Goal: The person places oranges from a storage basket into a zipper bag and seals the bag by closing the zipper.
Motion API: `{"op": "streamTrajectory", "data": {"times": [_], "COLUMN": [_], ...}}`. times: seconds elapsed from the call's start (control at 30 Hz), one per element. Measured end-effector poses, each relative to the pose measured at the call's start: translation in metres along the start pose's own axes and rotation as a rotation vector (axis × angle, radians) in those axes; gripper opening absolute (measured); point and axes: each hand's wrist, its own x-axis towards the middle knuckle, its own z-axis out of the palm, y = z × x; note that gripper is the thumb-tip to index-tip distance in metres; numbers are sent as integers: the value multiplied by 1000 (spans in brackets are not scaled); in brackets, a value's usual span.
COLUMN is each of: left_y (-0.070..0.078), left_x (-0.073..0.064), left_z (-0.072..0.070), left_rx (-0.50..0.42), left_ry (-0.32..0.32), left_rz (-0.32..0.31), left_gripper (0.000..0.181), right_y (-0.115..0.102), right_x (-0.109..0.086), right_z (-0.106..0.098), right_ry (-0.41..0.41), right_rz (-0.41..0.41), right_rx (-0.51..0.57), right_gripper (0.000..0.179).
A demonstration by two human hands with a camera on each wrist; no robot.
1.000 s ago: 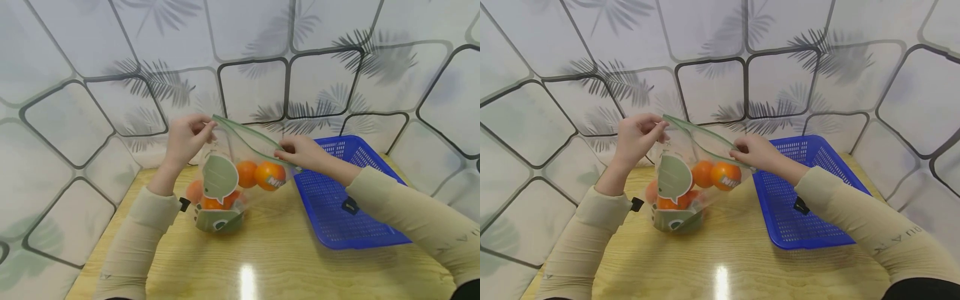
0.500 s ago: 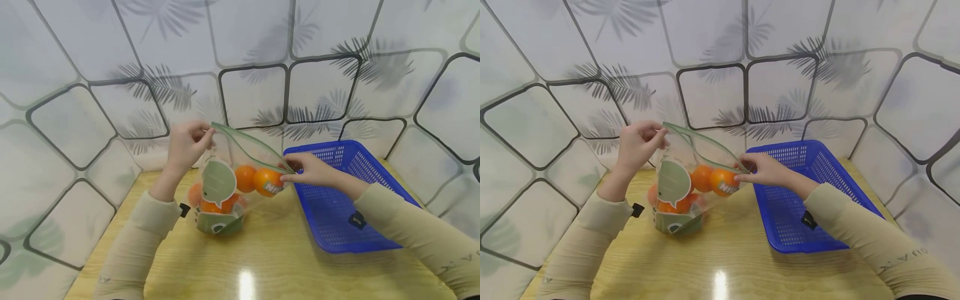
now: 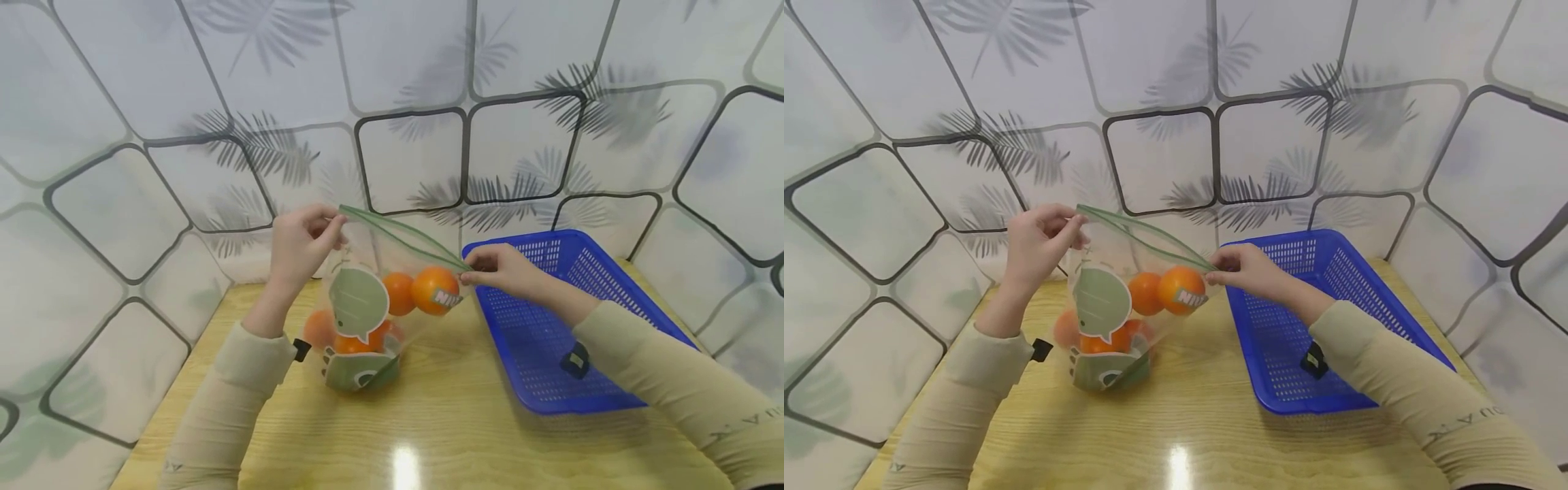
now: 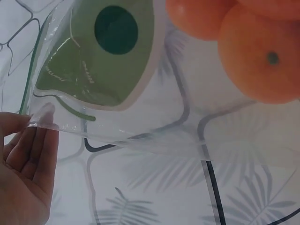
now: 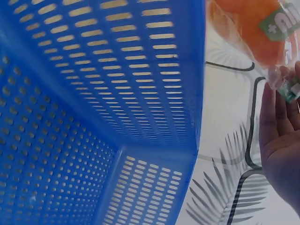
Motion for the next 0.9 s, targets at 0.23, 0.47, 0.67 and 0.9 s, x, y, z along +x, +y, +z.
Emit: {"op": "streamTrajectory", "data": {"times": [0.23, 0.47, 0.67, 0.9], "left_y": [-1, -8, -15, -21], "left_x": [-6, -14, -23, -31], "left_z": [-4, -7, -5, -6], "left_rx": [-61, -113, -180, -238], "left_ry": [11, 43, 73, 92], "left_rz": [-58, -114, -159, -176], "left_gripper": [7, 10, 11, 11], "right_y": [-5, -17, -29, -46], "right_x": [1, 6, 7, 7], "right_z": [-13, -23, -29, -35], "right_ry": [90, 141, 180, 191], "right_rz": [92, 102, 82, 74], "right_rx": [179, 372, 372, 363], "right_gripper": [11, 17, 22, 19]}}
